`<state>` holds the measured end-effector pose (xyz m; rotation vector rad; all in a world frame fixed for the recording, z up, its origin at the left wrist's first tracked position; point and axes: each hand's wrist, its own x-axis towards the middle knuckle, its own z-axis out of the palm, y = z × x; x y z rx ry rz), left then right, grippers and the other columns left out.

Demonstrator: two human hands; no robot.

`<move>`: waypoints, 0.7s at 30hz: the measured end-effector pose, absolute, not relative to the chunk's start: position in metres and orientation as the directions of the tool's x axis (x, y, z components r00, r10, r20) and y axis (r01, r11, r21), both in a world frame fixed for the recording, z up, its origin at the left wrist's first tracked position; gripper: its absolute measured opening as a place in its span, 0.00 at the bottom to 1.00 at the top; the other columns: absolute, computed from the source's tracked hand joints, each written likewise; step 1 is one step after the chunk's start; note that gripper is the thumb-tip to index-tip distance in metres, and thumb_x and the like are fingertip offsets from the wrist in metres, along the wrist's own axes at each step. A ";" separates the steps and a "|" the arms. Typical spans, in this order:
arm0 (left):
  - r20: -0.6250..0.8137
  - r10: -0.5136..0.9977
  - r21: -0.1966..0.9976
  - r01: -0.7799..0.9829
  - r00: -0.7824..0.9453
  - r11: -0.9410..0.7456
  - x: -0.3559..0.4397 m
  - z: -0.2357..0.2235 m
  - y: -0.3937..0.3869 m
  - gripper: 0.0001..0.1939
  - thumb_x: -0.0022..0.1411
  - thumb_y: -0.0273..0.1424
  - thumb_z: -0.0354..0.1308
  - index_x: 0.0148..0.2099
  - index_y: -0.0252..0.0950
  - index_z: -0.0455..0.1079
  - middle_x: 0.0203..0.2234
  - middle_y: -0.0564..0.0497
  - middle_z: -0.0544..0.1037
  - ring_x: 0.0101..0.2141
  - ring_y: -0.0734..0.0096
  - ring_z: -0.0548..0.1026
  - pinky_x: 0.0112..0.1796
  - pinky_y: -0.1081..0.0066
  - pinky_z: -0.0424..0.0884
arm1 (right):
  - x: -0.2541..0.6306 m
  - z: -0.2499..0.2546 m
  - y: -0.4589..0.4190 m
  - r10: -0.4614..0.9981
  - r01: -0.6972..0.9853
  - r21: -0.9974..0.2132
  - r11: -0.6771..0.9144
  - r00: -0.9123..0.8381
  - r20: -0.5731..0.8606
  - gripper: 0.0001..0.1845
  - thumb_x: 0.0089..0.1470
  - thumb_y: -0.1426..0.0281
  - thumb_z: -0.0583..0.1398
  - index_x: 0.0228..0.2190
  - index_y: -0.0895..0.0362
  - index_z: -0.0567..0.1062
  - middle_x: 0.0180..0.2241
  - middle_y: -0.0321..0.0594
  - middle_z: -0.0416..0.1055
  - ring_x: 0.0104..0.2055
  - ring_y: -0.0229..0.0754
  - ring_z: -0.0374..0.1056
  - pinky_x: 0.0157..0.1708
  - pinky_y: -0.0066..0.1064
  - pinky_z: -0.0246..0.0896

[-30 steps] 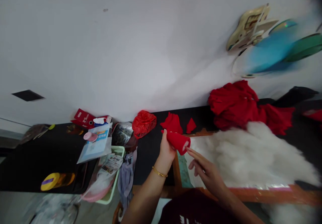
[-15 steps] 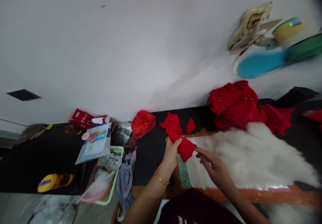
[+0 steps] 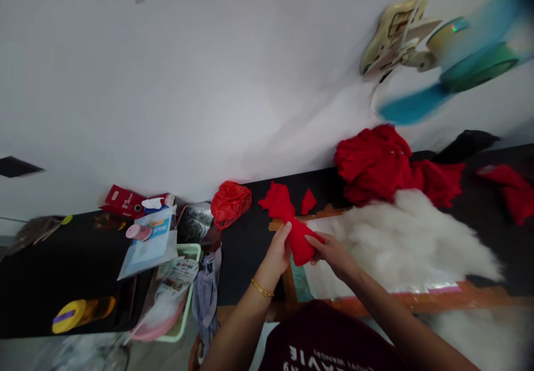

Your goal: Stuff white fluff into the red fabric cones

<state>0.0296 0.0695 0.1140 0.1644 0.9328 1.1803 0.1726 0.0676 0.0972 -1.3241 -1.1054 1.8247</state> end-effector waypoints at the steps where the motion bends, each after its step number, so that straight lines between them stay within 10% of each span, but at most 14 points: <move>1: -0.523 0.844 0.543 -0.718 0.117 0.436 0.029 0.112 0.069 0.24 0.51 0.41 0.71 0.47 0.35 0.74 0.38 0.43 0.82 0.42 0.57 0.80 0.46 0.62 0.75 | 0.171 0.098 0.067 0.834 0.029 -0.887 -0.460 -0.327 -0.443 0.25 0.52 0.47 0.61 0.27 0.58 0.73 0.17 0.34 0.70 0.18 0.36 0.65 0.22 0.29 0.61; 6: -0.515 0.850 0.474 -0.790 0.108 0.388 0.021 0.108 0.074 0.16 0.54 0.42 0.69 0.37 0.36 0.74 0.23 0.53 0.76 0.34 0.62 0.80 0.44 0.62 0.76 | 0.174 0.100 0.063 0.854 0.169 -0.912 -0.373 -0.322 -0.409 0.26 0.58 0.48 0.54 0.35 0.58 0.76 0.24 0.40 0.77 0.24 0.42 0.72 0.26 0.33 0.68; 10: -0.540 0.837 0.374 -0.866 0.088 0.332 0.007 0.102 0.082 0.18 0.56 0.46 0.66 0.34 0.35 0.73 0.26 0.50 0.77 0.31 0.67 0.78 0.44 0.63 0.75 | 0.192 0.101 0.052 0.997 0.397 -0.918 0.022 -0.078 -0.010 0.18 0.60 0.56 0.56 0.40 0.57 0.77 0.32 0.43 0.78 0.29 0.43 0.72 0.29 0.34 0.69; 15: -0.615 0.788 0.382 -0.862 0.031 0.332 0.011 0.103 0.080 0.19 0.56 0.46 0.66 0.34 0.33 0.73 0.28 0.47 0.79 0.29 0.67 0.77 0.37 0.67 0.75 | 0.183 0.106 0.043 0.858 0.504 -0.696 0.511 -0.352 0.375 0.15 0.65 0.72 0.52 0.47 0.53 0.77 0.44 0.44 0.78 0.43 0.46 0.73 0.45 0.39 0.70; 21: -0.682 0.730 0.395 -0.813 0.052 0.427 0.034 0.110 0.070 0.09 0.53 0.33 0.69 0.31 0.33 0.74 0.24 0.51 0.78 0.23 0.75 0.72 0.28 0.75 0.69 | 0.156 0.089 0.054 0.837 0.736 -0.400 0.546 -0.458 0.298 0.11 0.61 0.76 0.56 0.41 0.57 0.78 0.40 0.48 0.78 0.43 0.50 0.72 0.40 0.40 0.72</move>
